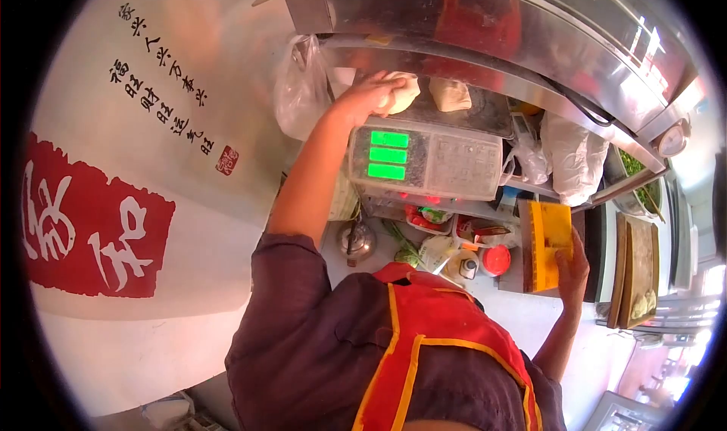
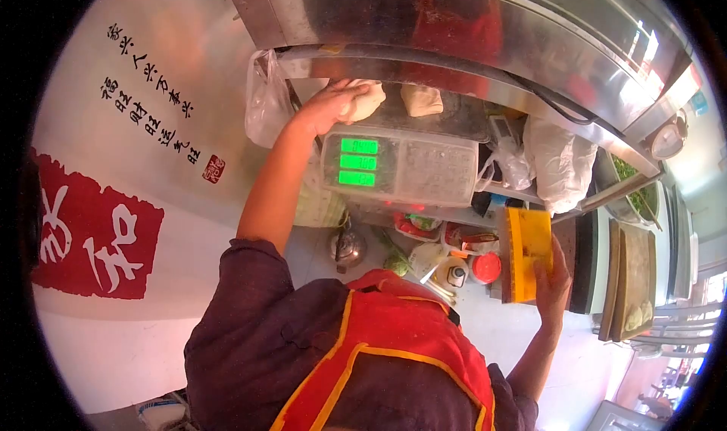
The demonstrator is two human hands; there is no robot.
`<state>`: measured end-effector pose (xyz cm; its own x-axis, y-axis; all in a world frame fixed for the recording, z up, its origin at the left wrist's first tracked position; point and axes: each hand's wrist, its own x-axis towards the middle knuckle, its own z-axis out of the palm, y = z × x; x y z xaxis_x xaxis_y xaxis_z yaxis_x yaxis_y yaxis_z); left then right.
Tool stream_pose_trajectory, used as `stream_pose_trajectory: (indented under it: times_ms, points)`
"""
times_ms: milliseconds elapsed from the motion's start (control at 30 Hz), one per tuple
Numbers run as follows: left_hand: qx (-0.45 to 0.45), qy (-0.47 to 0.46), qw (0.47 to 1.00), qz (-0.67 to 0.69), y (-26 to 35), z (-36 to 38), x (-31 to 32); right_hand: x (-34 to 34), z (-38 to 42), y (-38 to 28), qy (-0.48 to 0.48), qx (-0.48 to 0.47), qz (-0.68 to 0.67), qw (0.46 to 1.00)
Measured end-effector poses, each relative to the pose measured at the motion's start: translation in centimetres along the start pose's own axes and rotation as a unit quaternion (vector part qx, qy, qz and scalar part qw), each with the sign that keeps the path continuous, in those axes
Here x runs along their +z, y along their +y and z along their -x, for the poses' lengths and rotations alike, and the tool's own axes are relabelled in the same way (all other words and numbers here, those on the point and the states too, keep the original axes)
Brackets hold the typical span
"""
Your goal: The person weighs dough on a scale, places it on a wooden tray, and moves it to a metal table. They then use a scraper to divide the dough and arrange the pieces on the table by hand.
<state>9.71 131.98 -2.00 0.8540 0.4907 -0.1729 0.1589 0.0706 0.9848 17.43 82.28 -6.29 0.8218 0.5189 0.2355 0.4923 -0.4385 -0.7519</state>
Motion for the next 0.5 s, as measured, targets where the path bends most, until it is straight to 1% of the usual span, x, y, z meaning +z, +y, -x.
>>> stream_pose_trajectory:
  times_ms: [67,167,200,267,367,400,433,467,500]
  points:
    - [0.026,-0.069,0.996,0.042,-0.8,-0.5,-0.3,0.0,-1.4,-2.1,0.002,-0.042,0.014,0.999]
    - [0.054,-0.101,0.983,0.147,-1.6,-1.0,-0.1,0.4,-2.8,-4.6,0.002,-0.049,-0.013,0.999]
    - [0.036,-0.13,0.975,0.179,-1.8,-1.3,-0.2,0.5,-3.2,-5.3,0.002,-0.054,-0.019,0.998]
    - [-0.002,-0.19,0.952,0.24,-1.9,-1.9,-0.7,1.2,-4.0,-6.9,0.021,-0.077,-0.009,0.997]
    - [0.012,-0.327,0.898,0.294,-1.6,-1.9,-1.1,1.8,-5.1,-8.3,0.023,-0.098,0.022,0.995]
    - [0.008,-0.28,0.923,0.262,-1.7,-2.0,-0.8,1.9,-5.4,-8.6,0.018,-0.102,0.035,0.994]
    - [0.005,-0.233,0.945,0.229,-1.8,-2.0,-0.2,2.3,-5.8,-9.2,0.033,-0.151,0.06,0.986]
    - [0.001,-0.185,0.963,0.194,-2.0,-2.0,0.4,2.7,-6.2,-10.0,0.041,-0.166,0.063,0.983]
    - [-0.002,-0.178,0.967,0.18,-1.5,-1.6,0.8,3.1,-6.5,-10.7,0.048,-0.182,0.066,0.98]
